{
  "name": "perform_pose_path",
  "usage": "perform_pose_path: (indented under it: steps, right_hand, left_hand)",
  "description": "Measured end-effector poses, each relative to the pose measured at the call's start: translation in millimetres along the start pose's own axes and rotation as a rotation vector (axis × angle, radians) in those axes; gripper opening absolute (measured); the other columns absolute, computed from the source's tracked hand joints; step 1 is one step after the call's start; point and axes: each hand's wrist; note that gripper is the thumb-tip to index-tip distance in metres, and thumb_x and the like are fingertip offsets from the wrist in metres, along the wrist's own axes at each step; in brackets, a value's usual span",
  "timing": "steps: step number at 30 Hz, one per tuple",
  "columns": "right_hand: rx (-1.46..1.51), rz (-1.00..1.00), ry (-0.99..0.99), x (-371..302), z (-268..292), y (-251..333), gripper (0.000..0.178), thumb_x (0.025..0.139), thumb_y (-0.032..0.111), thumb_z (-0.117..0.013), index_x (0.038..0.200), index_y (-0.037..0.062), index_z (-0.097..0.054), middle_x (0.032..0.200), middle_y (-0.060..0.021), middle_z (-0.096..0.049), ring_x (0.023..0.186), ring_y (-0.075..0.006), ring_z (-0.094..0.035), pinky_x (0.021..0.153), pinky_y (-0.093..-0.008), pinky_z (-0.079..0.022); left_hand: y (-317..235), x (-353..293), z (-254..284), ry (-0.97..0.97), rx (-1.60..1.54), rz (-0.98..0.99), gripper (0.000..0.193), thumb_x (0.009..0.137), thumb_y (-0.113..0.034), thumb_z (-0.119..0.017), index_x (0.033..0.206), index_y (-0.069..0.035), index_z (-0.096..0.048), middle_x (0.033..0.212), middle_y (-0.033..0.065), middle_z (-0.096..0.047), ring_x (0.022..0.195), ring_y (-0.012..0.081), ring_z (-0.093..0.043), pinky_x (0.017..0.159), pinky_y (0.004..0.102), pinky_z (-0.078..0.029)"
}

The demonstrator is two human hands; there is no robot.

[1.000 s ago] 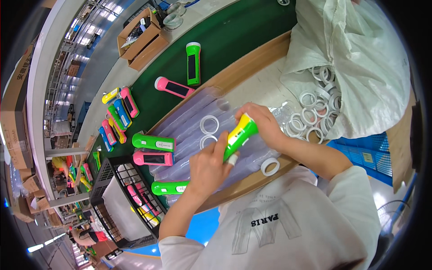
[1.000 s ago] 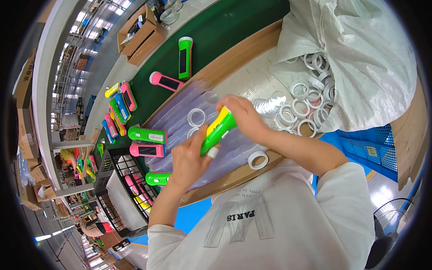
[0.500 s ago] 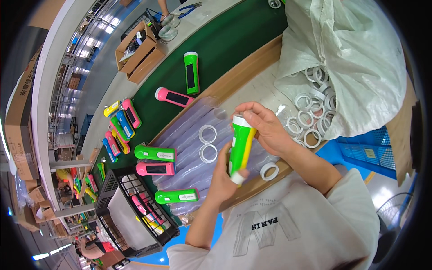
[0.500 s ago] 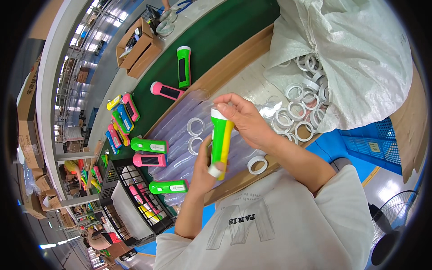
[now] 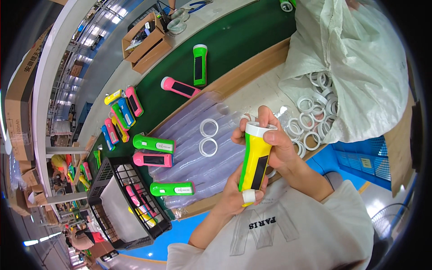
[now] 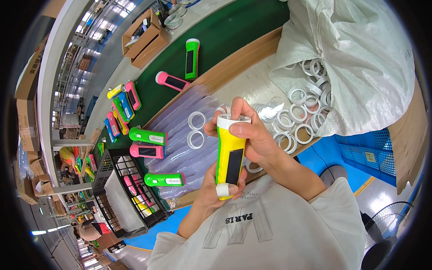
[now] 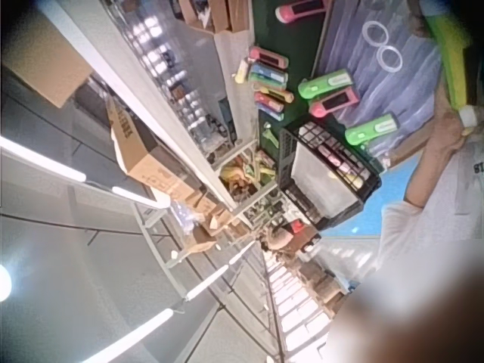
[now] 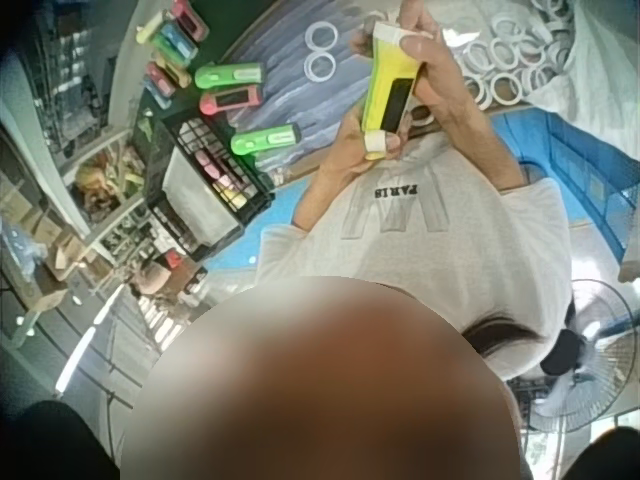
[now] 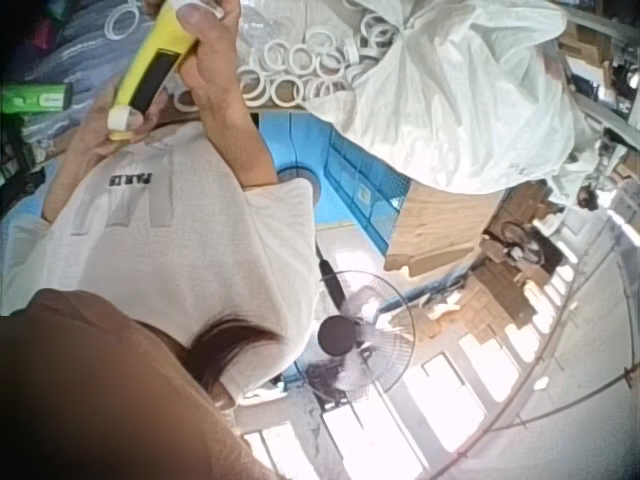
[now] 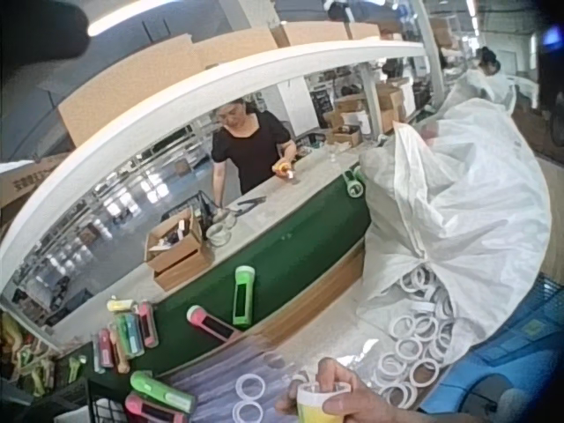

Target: Assembling the lens caps and rings onto flashlight bodies on a factory assembly line.

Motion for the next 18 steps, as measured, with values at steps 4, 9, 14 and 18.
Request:
perform_pose_path:
  steps: [4,9,14,18]
  right_hand:
    - [-0.126,-0.079,0.000,-1.5,-11.4,10.9,0.028,0.078,0.011,-0.069,0.093,0.0113,-0.046,0.101,-0.0137,-0.060,0.107,-0.0320,-0.060,0.099,-0.0479,-0.045]
    - [-0.308,-0.019,-0.010,-3.4,-15.1,8.4,0.029,0.080,0.015,-0.067,0.098,0.0118,-0.045,0.100,-0.0160,-0.059,0.109,-0.0350,-0.059,0.100,-0.0465,-0.044]
    - [0.206,-0.096,0.186,0.7,7.6,-9.4,0.028,0.078,0.027,-0.070,0.093,0.0166,-0.049,0.096,-0.0138,-0.055,0.104,-0.0327,-0.059,0.105,-0.0468,-0.041]
    - [0.064,-0.057,0.087,2.2,7.7,-6.0,0.023,0.080,0.021,-0.067,0.085,0.0151,-0.045,0.099,-0.0168,-0.058,0.106,-0.0345,-0.059,0.104,-0.0474,-0.041]
  left_hand:
    - [0.6,3.3,0.1,-0.112,0.402,-0.132,0.061,0.073,0.004,-0.068,0.127,-0.005,-0.043,0.091,0.0053,-0.058,0.076,0.0133,-0.057,0.064,0.0272,-0.048]
    - [-0.4,-1.5,-9.2,-0.114,0.537,-0.123,0.059,0.074,0.003,-0.067,0.127,-0.004,-0.041,0.094,0.0059,-0.058,0.080,0.0124,-0.057,0.071,0.0263,-0.047]
    - [12.0,-4.5,-15.1,0.195,-0.258,0.082,0.072,0.074,-0.006,-0.068,0.137,-0.002,-0.033,0.085,0.0081,-0.052,0.059,0.0156,-0.051,0.050,0.0269,-0.043]
    - [14.8,1.7,-0.5,-0.040,0.295,-0.135,0.062,0.076,-0.003,-0.066,0.132,-0.001,-0.040,0.091,0.0093,-0.058,0.070,0.0183,-0.060,0.060,0.0308,-0.050]
Point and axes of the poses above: each hand's wrist, its own x-axis towards the middle knuckle, its own z-axis out of the back of the hand, y = z × x
